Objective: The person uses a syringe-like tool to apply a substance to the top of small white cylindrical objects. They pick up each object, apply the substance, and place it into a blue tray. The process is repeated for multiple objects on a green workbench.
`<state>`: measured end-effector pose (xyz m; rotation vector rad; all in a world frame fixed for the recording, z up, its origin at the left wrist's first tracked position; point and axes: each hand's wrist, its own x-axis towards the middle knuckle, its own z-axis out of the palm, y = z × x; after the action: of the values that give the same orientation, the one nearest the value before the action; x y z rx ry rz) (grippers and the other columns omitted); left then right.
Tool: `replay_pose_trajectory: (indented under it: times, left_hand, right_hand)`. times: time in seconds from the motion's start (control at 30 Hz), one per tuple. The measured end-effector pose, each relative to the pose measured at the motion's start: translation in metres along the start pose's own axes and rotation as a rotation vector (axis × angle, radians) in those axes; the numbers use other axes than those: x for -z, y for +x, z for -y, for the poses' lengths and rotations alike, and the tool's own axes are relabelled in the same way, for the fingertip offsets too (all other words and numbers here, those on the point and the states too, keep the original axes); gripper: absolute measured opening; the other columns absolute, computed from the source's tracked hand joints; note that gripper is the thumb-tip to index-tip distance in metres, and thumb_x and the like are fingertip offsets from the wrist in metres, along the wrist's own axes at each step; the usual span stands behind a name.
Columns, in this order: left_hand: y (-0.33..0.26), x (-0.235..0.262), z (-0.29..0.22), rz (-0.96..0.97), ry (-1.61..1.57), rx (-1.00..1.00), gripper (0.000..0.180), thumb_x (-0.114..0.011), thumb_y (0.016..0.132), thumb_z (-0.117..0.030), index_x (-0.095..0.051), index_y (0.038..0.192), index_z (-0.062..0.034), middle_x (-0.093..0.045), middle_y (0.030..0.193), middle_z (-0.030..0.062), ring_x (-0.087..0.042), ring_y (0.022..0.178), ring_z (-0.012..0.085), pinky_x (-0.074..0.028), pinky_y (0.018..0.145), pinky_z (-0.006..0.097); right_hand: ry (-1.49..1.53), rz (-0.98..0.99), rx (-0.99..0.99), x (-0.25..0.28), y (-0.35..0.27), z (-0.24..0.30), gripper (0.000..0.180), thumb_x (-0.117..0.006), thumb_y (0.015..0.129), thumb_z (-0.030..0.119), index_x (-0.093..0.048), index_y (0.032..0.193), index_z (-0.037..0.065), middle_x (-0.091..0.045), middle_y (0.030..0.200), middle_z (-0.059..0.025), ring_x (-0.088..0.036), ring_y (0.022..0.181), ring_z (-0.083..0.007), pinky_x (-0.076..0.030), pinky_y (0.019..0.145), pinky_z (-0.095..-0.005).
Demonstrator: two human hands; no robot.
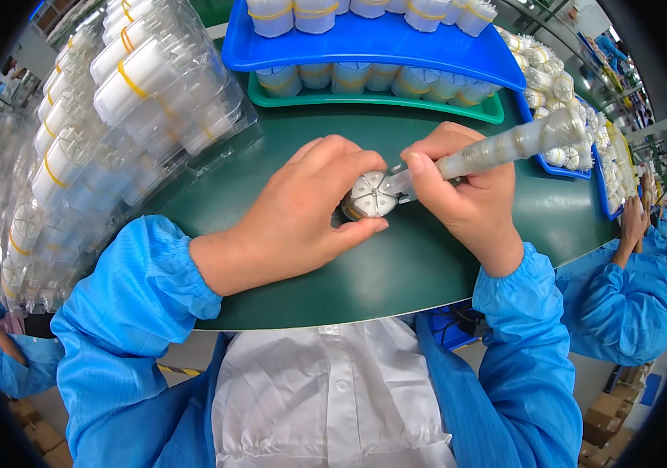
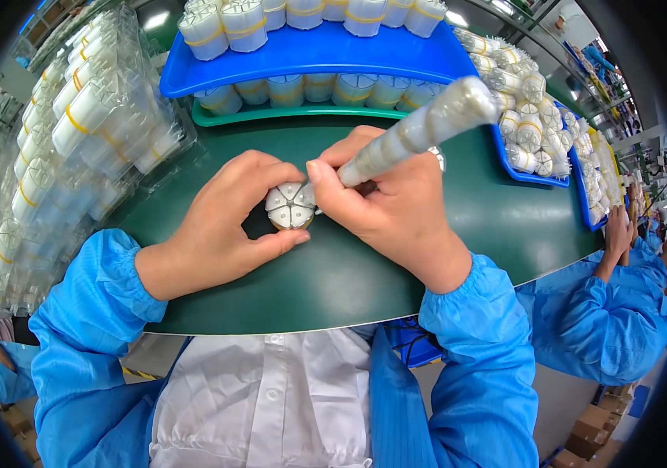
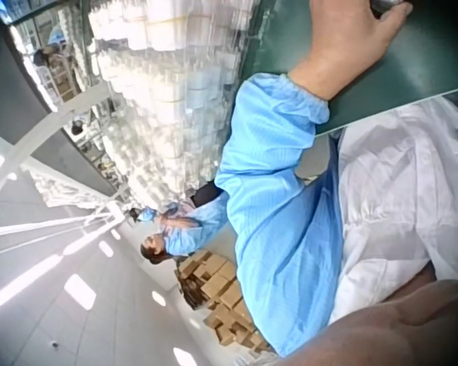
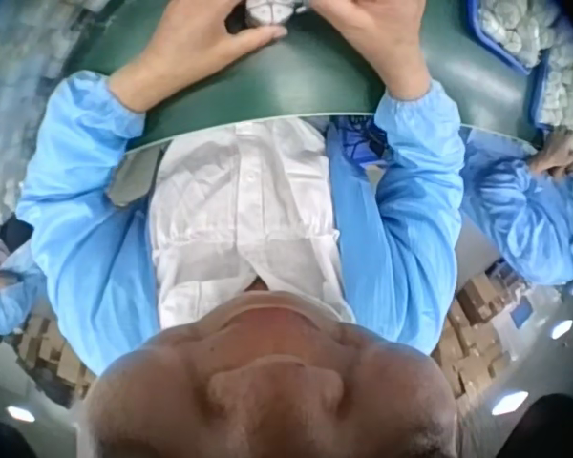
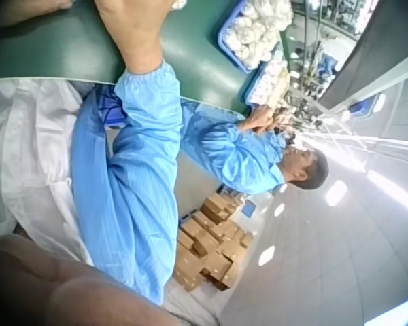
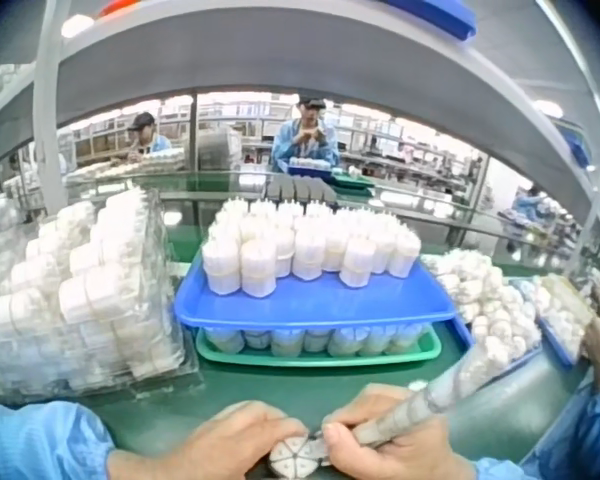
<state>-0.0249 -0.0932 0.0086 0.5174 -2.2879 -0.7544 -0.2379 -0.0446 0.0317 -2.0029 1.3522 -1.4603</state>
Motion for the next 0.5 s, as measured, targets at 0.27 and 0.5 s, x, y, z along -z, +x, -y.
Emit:
replay_pose_trajectory:
  times: [0.27,0.5]
  left_hand:
    - [-0.002,0.002,-0.001,0.017,0.04,0.047,0.062,-0.086,0.074,-0.013,-0.057,0.129,-0.0044,-0.059,0.11,0.012,-0.061,0.094,0.0264,-0.051,0.081,0.036]
    - [-0.006,-0.001,0.003,-0.024,-0.053,-0.012,0.07,-0.074,0.077,0.001,-0.045,0.14,0.0001,-0.06,0.129,0.0154,-0.065,0.115,0.0257,-0.053,0.092,0.035]
  right_hand:
    - [0.029,0.064,-0.022,-0.006,-0.004,0.003,0.006,-0.076,0.085,0.005,-0.072,0.082,0.001,-0.067,0.074,-0.0056,-0.061,0.061,-0.0125,-0.044,0.052,-0.028]
    - [0.068,-0.003,-0.122,-0.002,-0.004,0.011,0.01,-0.075,0.087,0.008,-0.071,0.081,0.001,-0.066,0.074,-0.0027,-0.059,0.061,-0.0098,-0.044,0.053,-0.0266]
